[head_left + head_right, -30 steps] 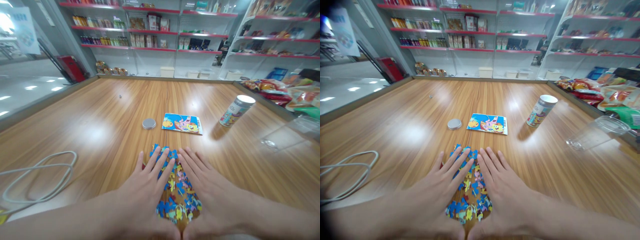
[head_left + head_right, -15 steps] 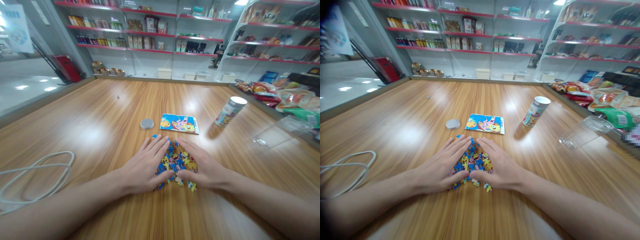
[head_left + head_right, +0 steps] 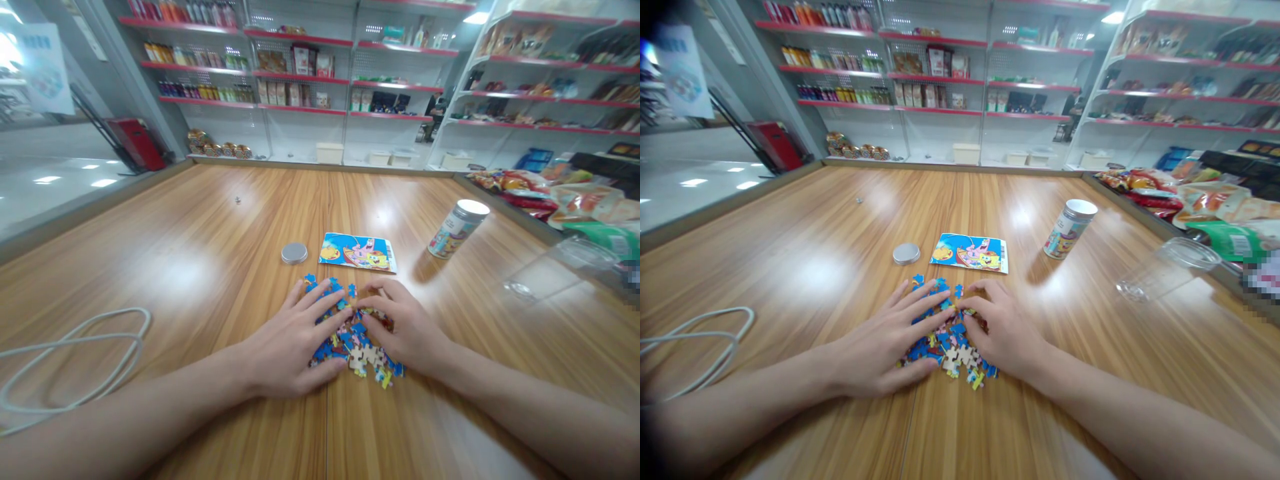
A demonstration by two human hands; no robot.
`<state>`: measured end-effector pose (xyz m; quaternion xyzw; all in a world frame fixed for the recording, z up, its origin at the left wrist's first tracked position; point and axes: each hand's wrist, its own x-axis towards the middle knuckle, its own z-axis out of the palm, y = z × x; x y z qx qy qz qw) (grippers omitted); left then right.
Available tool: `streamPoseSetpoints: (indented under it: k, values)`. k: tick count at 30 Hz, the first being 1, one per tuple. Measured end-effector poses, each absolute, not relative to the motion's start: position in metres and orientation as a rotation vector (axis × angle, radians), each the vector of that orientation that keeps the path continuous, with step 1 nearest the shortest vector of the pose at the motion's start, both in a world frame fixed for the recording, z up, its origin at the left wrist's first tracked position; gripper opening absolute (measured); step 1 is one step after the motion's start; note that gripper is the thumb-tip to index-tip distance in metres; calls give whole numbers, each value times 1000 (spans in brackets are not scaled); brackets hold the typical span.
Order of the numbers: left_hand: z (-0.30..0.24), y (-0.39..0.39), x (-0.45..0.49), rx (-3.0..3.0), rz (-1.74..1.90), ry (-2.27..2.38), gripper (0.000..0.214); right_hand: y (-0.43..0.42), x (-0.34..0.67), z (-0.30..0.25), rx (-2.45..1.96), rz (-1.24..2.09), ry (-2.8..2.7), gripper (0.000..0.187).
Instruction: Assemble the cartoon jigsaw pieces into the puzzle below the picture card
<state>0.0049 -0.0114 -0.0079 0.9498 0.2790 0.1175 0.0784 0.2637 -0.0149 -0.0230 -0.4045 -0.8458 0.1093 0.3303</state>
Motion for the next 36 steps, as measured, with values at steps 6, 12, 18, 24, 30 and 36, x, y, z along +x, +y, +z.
streamPoseSetpoints:
  k: [6, 12, 18, 24, 30, 36]
  values:
    - [-10, -10, 3, 2796, 533, 816, 63, -23, 261, -6, -1000, 313, -2222, 10]
    - [-3, -11, 4, 2869, 656, 525, 38, -34, 260, 1, -1033, 387, -2479, 17]
    - [2, -14, 7, 2886, 749, 372, 34, -32, 260, -2, -985, 436, -2469, 10]
    - [6, -19, 9, 2946, 667, 323, 32, -21, 265, -12, -1027, 320, -2230, 12]
    - [4, -20, 10, 2953, 648, 254, 29, -11, 272, -22, -1300, 76, -2238, 25]
    - [-2, -22, 13, 2932, 760, 315, 16, -25, 268, 1, -1056, 184, -2341, 5]
